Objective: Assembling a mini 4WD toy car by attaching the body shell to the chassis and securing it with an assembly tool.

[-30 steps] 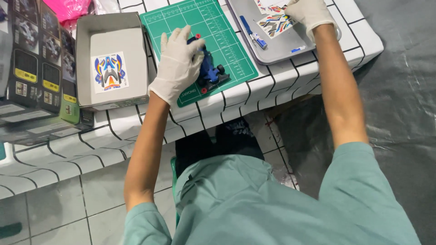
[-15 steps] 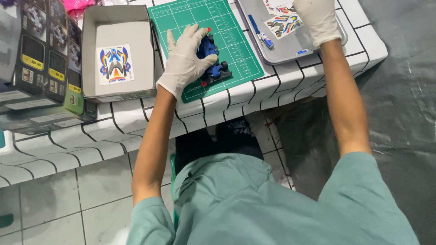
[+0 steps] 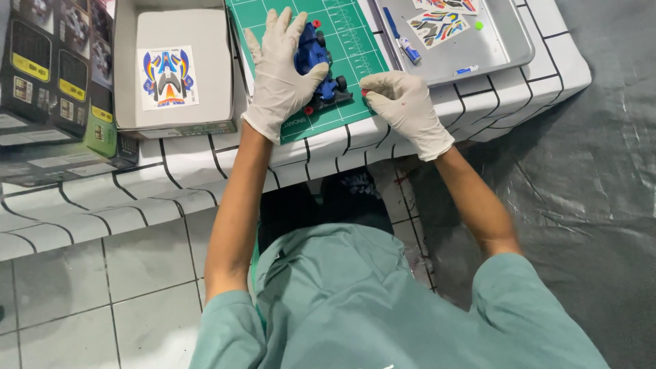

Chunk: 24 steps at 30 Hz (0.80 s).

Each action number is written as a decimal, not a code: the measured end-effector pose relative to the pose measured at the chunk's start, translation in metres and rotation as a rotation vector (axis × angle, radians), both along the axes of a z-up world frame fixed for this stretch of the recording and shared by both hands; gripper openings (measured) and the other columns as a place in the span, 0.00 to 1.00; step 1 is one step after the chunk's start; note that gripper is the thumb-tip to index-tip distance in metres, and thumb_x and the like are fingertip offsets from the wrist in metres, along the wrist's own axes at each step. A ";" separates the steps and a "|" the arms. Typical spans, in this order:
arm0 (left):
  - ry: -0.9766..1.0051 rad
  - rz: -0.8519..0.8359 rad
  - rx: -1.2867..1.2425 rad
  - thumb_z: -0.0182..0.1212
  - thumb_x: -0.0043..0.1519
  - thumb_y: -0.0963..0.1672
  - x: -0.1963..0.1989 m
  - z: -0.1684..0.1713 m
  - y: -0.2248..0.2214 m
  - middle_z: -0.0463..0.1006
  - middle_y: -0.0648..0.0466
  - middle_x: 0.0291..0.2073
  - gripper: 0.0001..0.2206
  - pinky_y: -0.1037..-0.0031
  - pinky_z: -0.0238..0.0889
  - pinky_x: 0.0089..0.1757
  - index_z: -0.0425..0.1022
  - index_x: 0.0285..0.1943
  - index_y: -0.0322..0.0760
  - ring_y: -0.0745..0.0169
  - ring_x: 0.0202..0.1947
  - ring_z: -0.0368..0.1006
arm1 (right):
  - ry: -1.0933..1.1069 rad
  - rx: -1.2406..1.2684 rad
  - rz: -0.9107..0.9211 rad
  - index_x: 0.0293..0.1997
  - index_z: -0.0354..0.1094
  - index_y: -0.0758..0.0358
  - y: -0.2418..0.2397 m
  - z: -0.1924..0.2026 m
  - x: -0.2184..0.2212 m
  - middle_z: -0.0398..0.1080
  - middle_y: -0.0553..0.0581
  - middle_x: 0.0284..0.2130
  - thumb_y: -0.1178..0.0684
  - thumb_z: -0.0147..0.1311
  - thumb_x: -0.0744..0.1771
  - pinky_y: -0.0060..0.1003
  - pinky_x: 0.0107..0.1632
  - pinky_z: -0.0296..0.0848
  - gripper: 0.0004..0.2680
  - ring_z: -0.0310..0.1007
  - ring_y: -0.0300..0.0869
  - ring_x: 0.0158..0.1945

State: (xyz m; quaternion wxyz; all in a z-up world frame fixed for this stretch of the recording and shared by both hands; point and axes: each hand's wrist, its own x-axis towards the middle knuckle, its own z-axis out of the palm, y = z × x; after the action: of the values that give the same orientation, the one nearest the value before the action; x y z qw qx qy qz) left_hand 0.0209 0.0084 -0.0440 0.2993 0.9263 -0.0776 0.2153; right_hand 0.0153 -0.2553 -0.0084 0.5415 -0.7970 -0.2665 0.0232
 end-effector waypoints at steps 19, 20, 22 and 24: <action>-0.051 -0.051 -0.068 0.67 0.63 0.52 0.000 -0.002 -0.001 0.56 0.42 0.74 0.26 0.38 0.07 0.64 0.71 0.70 0.46 0.38 0.76 0.41 | -0.323 -0.100 0.108 0.47 0.75 0.67 0.017 -0.001 -0.003 0.77 0.59 0.42 0.62 0.57 0.69 0.34 0.50 0.77 0.04 0.78 0.43 0.46; -0.055 -0.051 -0.069 0.67 0.63 0.52 -0.001 -0.002 0.000 0.56 0.42 0.74 0.26 0.38 0.08 0.64 0.72 0.70 0.46 0.38 0.76 0.41 | -0.352 -0.112 0.109 0.47 0.76 0.67 0.017 -0.001 -0.003 0.77 0.59 0.42 0.63 0.57 0.69 0.33 0.51 0.77 0.05 0.78 0.43 0.46; -0.041 -0.046 -0.073 0.68 0.63 0.52 -0.001 0.000 -0.001 0.56 0.42 0.74 0.26 0.37 0.07 0.63 0.72 0.71 0.47 0.39 0.76 0.40 | -0.333 -0.109 0.109 0.47 0.76 0.67 0.017 0.002 -0.005 0.77 0.58 0.42 0.63 0.57 0.69 0.33 0.49 0.76 0.04 0.78 0.42 0.45; -0.025 -0.043 -0.078 0.68 0.63 0.52 -0.001 0.000 -0.002 0.55 0.43 0.74 0.27 0.37 0.05 0.63 0.72 0.71 0.47 0.41 0.76 0.39 | -0.312 -0.107 0.108 0.46 0.76 0.67 0.017 0.002 -0.006 0.77 0.58 0.41 0.62 0.58 0.69 0.32 0.48 0.76 0.04 0.77 0.41 0.44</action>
State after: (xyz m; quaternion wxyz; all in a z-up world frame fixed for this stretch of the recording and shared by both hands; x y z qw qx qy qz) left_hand 0.0199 0.0069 -0.0441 0.3385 0.9094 -0.0926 0.2232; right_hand 0.0088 -0.2381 -0.0059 0.4483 -0.8032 -0.3881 -0.0575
